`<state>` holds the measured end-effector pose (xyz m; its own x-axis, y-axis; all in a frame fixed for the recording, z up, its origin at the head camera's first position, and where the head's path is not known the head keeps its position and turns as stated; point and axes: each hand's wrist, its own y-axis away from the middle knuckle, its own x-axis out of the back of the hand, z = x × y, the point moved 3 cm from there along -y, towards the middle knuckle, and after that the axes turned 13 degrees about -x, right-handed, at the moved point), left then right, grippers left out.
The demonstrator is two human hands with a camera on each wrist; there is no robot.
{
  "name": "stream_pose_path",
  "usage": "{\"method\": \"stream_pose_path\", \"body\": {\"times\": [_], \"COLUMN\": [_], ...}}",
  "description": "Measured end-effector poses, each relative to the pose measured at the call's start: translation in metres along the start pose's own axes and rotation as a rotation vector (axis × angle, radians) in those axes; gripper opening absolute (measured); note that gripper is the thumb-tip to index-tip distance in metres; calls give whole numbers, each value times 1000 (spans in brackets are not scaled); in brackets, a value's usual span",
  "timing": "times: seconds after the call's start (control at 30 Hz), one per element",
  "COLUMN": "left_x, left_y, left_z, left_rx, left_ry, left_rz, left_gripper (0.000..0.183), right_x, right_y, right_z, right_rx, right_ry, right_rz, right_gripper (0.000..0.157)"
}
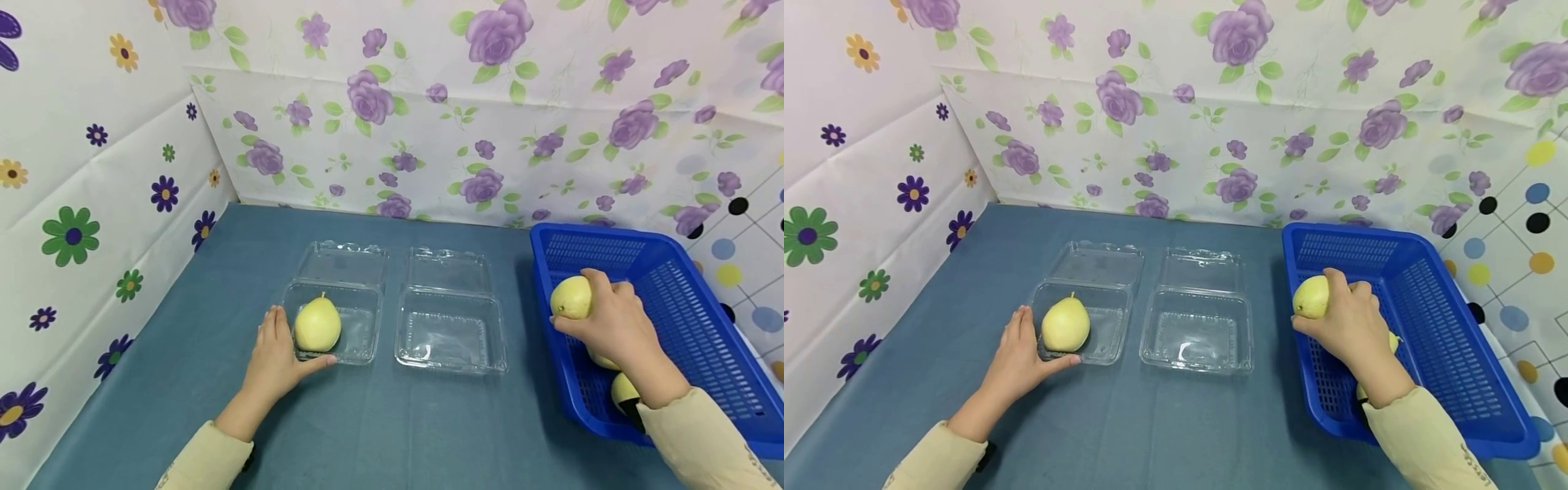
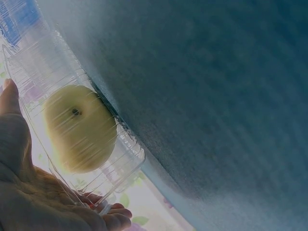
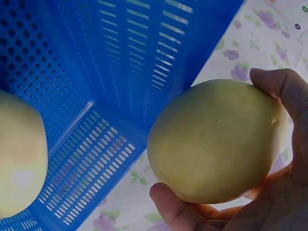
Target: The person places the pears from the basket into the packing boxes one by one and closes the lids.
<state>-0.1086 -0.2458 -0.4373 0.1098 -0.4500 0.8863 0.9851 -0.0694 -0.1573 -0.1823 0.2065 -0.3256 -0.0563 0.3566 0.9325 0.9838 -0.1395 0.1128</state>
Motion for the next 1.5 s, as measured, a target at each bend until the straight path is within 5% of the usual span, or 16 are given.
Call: {"method": "stream_pose_path", "body": {"times": [1.5], "left_x": [1], "left_y": [0], "left_z": [0], "left_rx": [24], "left_ry": [18], "left_rz": [-10], "left_gripper": [127], "right_x": [-11], "right_y": [29], "right_z": [-48], "right_rx": [166], "right_ry": [-38], "right_rz": [-1], "right_gripper": [89]}}
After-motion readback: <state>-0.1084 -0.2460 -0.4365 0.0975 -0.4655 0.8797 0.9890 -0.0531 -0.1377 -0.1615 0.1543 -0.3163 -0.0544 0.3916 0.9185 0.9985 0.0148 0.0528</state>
